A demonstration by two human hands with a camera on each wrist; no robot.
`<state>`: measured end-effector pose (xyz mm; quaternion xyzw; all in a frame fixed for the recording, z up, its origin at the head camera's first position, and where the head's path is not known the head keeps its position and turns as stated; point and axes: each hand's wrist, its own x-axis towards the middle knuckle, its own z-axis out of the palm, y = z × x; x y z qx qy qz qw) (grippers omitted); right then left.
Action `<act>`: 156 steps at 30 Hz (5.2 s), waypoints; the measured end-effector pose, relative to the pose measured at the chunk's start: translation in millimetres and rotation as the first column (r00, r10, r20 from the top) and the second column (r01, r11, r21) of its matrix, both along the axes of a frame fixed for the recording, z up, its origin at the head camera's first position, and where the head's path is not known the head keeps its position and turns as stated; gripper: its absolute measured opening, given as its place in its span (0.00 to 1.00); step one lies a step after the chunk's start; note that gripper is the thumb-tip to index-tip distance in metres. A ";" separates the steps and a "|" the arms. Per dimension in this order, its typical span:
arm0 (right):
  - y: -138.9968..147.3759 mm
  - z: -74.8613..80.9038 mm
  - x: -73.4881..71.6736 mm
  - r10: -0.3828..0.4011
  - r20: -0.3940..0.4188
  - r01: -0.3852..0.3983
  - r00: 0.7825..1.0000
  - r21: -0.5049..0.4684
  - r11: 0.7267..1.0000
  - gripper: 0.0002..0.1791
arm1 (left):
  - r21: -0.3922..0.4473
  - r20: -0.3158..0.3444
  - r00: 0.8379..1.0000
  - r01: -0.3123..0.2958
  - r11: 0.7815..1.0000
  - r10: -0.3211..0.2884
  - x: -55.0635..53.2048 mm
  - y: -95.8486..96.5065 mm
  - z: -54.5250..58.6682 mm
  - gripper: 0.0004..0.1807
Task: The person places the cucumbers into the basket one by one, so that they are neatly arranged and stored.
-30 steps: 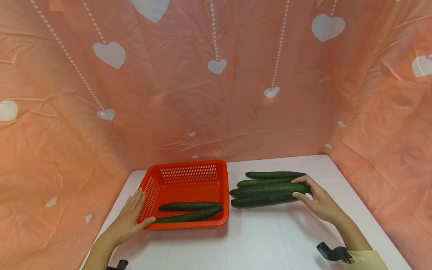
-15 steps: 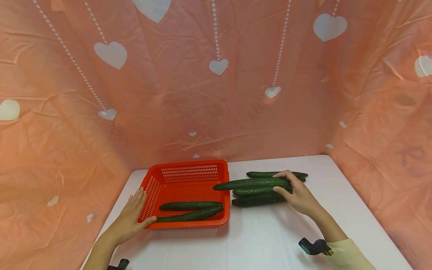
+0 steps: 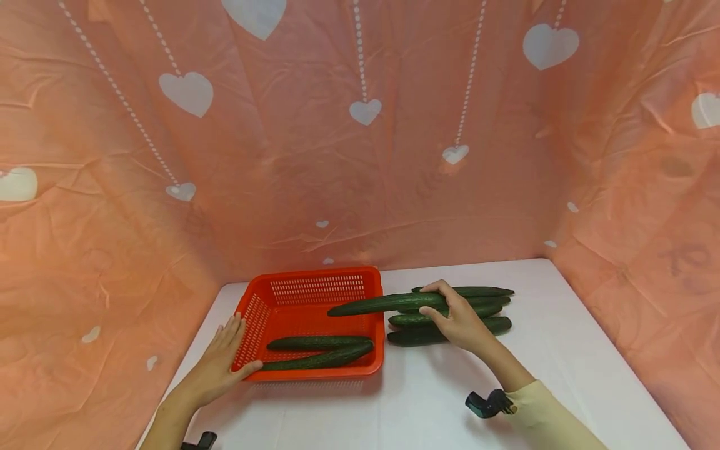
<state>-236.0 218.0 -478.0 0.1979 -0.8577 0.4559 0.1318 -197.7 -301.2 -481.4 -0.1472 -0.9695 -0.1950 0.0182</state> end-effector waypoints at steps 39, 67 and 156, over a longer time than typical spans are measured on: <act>-152.1 2.0 -32.4 0.175 0.038 -0.176 0.984 0.022 0.984 0.14 | -0.004 -0.002 1.000 -0.001 1.000 0.001 0.4 0.3 -0.5 0.60; -175.9 2.9 -36.1 0.160 0.183 -0.186 0.970 0.136 0.973 0.16 | 0.007 -0.003 1.000 0.003 1.000 -0.003 -0.5 0.8 -1.5 0.60; 133.1 -70.6 0.7 -0.070 -0.151 0.106 0.986 0.247 0.963 0.25 | 0.005 -0.001 1.000 0.009 1.000 -0.009 2.8 2.3 1.2 0.59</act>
